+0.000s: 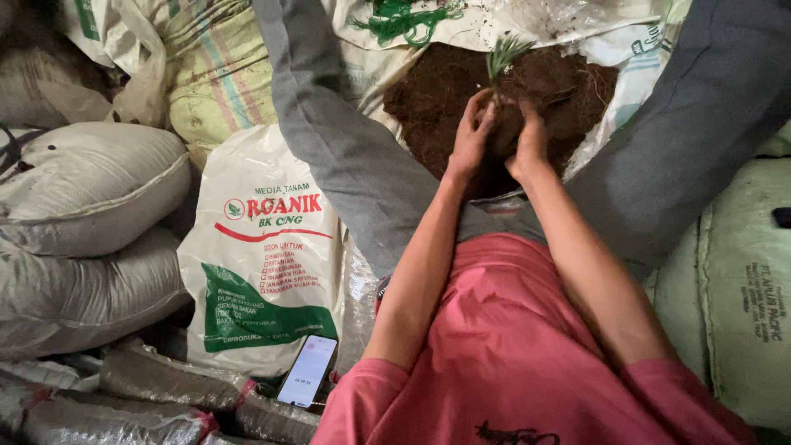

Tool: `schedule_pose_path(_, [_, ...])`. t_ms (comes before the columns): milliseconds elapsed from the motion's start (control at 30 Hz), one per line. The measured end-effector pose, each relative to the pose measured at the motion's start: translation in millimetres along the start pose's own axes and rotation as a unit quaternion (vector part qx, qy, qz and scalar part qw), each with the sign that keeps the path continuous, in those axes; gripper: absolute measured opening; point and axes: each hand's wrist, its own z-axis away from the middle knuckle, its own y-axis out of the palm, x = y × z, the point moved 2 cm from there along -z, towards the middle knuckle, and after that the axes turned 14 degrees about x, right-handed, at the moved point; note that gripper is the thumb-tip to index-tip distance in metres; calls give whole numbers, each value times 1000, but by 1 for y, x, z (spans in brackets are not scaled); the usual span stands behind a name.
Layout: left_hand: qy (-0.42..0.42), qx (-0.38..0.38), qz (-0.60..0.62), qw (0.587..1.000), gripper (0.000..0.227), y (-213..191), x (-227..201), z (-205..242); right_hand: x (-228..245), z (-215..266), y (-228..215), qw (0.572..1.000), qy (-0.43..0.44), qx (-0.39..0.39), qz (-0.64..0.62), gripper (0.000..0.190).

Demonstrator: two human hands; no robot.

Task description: The person sits on the floor and wraps a small plant's root ball with coconut coir, then packs soil around it by hand. The person repeats the process with a second plant, securing the coir and soil around the roots.

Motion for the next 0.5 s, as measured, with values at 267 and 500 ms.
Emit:
schedule_pose_path(267, [-42,-39,35,998,44,-5,5,-2,-7,-3,-5,980,-90,-48,173,36])
schedule_pose_path(500, [-41,-85,-187,978,40,-17,15,-3,1,-2,2,992,-5,-11,124,28])
